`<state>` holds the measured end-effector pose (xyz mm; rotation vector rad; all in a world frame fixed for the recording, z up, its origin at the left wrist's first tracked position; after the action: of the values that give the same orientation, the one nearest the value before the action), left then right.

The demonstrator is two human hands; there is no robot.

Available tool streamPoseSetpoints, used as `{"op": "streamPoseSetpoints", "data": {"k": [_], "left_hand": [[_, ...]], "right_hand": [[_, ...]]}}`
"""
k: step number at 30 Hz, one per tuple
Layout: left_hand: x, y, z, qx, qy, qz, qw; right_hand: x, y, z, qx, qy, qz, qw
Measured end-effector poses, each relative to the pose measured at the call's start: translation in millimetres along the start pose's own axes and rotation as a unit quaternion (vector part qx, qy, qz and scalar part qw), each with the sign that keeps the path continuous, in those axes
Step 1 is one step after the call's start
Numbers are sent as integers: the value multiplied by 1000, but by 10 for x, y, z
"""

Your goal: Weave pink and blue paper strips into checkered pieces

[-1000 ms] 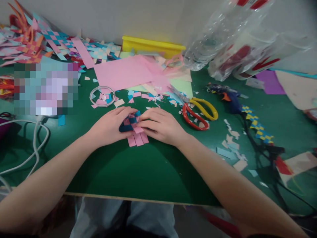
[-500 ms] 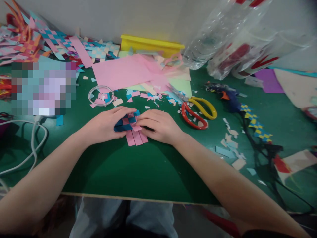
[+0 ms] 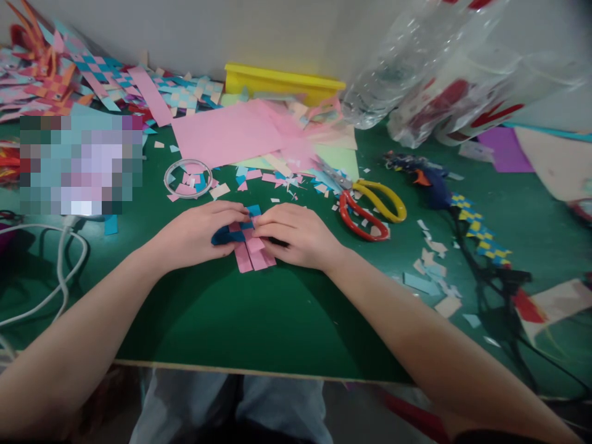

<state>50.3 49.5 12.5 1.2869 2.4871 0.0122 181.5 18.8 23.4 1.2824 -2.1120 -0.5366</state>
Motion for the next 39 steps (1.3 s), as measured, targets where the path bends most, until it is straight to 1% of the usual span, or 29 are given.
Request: {"op": "streamPoseSetpoints", "data": {"k": [7, 12, 16, 23, 32, 39], "left_hand": [[5, 5, 15, 4, 4, 1, 1000], [1, 12, 14, 10, 5, -5, 1000], [1, 10, 5, 9, 3, -4, 1000], [12, 6, 2, 2, -5, -4, 1000], [12, 6, 0, 3, -3, -2, 1000], [21, 5, 21, 3, -5, -2, 1000]], "right_hand": [[12, 8, 24, 18, 19, -8, 1000], [38, 20, 49, 47, 23, -21, 998], [32, 22, 61, 63, 31, -14, 997], [22, 19, 74, 77, 35, -14, 996], [62, 35, 48, 70, 30, -19, 997], [63, 43, 48, 86, 57, -10, 995]]}}
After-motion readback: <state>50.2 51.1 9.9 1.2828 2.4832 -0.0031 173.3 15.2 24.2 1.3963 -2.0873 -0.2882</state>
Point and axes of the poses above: each hand's wrist, its own y-axis towards the middle knuckle, its own z-axis out of the palm, x = y × z, the point moved 7 cm from there along y, towards the middle knuckle, and after that the axes turned 9 degrees about y, right-handed, at the moved point
